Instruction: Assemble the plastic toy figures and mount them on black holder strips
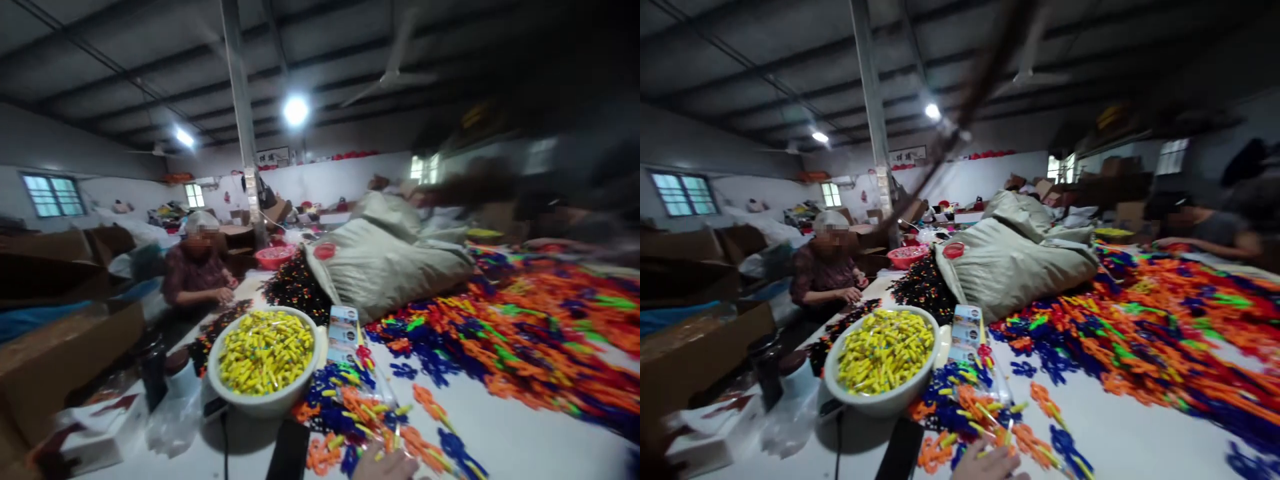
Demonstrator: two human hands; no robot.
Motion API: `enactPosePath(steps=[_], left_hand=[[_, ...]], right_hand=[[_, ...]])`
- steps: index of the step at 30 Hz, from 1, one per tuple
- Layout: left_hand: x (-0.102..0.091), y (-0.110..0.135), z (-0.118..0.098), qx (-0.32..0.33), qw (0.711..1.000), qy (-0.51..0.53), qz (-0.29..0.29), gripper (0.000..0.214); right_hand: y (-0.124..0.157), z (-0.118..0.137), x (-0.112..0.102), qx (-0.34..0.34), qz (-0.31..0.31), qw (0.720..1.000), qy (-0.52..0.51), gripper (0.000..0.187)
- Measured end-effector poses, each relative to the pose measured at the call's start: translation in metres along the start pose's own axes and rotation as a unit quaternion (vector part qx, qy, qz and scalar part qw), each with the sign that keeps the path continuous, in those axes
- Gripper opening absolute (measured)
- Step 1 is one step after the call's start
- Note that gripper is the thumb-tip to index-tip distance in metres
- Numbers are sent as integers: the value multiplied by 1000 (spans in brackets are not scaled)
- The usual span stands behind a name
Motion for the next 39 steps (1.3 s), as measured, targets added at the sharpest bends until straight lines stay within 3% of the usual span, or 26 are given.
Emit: enactPosePath(steps=[4,7,10,12,14,16,19,20,22,24,26,28,30,35,39], left_hand=[[-38,2,-3,-47,996,63,45,34],[-62,-6,9,-88,986,134,37,40],[-48,-10,19,-109,975,167,95,37],[-41,-7,21,-111,969,197,102,37],[-49,0,22,-110,960,254,41,39],[-65,16,29,-140,932,326,-75,42],[-75,66,41,-284,834,398,-256,44],[-70,88,41,-338,795,412,-289,43],[-51,126,29,-419,737,439,-296,39],[-28,156,10,-464,711,464,-252,34],[-9,178,-8,-483,704,482,-195,28],[6,194,-21,-494,698,497,-147,23],[16,206,-27,-506,688,507,-116,20],[38,218,-22,-533,645,545,-60,22],[48,211,-19,-514,625,587,-18,28]], right_hand=[[35,-32,-35,-51,85,995,32,14],[53,-29,-53,-72,147,985,45,17],[54,-20,-57,-76,147,985,53,19],[54,-16,-56,-90,150,984,31,20],[56,-16,-60,-112,162,980,-26,20],[55,-20,-76,-114,162,977,-83,24],[32,-28,-118,-57,89,989,-104,28],[19,-27,-132,-42,56,993,-97,30],[-10,-9,-150,-78,28,993,-88,36],[-32,22,-147,-160,67,982,-69,43],[-40,51,-126,-230,160,960,-25,47],[-35,69,-99,-267,270,925,34,46],[-26,79,-80,-277,340,895,82,46],[-8,111,-75,-339,311,883,92,53],[-1,123,-66,-383,335,859,59,48]])
Point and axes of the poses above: each hand's wrist, its own y-axis away from the middle knuckle, its own x-axis out of the palm, z = x × y, the point moved 7 cm from there along -y, towards the middle knuckle, and after that the axes turned 5 degrees about -x, right-handed, at the moved point
